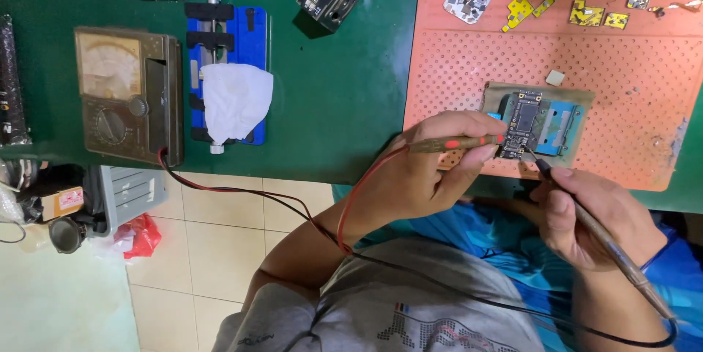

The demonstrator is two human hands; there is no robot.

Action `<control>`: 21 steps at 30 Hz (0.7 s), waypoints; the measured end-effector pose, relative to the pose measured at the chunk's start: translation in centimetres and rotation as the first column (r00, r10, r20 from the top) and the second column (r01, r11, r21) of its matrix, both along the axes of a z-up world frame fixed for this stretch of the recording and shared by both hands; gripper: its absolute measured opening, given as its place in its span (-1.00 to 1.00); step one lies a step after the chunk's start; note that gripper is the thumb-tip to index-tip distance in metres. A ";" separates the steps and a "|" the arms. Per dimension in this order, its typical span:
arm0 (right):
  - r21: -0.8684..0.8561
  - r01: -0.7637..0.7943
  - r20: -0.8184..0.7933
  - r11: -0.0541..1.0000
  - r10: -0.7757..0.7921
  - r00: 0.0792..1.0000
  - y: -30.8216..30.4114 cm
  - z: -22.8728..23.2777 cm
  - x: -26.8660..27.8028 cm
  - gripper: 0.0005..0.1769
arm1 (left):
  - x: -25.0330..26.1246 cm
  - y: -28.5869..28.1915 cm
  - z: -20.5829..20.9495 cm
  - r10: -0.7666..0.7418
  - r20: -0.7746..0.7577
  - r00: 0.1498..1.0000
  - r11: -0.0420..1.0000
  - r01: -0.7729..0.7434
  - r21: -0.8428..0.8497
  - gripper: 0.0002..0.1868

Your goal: Testing and inspecting a mobile phone motherboard using a multimeter, tweezers, and a magnifying glass at a repair station.

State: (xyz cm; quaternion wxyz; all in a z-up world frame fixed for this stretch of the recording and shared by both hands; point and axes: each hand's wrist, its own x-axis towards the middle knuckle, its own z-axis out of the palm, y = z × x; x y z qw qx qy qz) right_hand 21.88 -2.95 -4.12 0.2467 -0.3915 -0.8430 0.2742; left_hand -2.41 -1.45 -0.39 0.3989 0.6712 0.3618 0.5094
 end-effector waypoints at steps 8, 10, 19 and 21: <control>0.197 0.354 -0.047 0.914 -0.352 0.935 -2.1 -0.9 -1.3 -0.75 | 0.4 0.8 1.7 -0.006 -0.081 0.997 0.989 -0.006 -0.151 -0.82; 0.261 0.311 -0.148 0.914 -0.281 0.948 -1.0 0.4 -2.4 -0.79 | 0.7 0.7 0.8 -0.034 -0.013 0.999 0.997 0.033 -0.072 -0.87; 0.317 0.224 -0.278 0.922 -0.135 0.951 0.1 1.4 -3.1 -0.82 | 1.0 1.0 0.4 -0.030 0.056 0.998 0.999 0.028 0.034 -0.80; 0.321 0.238 -0.260 0.917 -0.156 0.953 0.0 1.3 -3.1 -0.82 | 1.0 1.0 0.5 -0.026 0.056 0.998 0.999 0.024 0.035 -0.80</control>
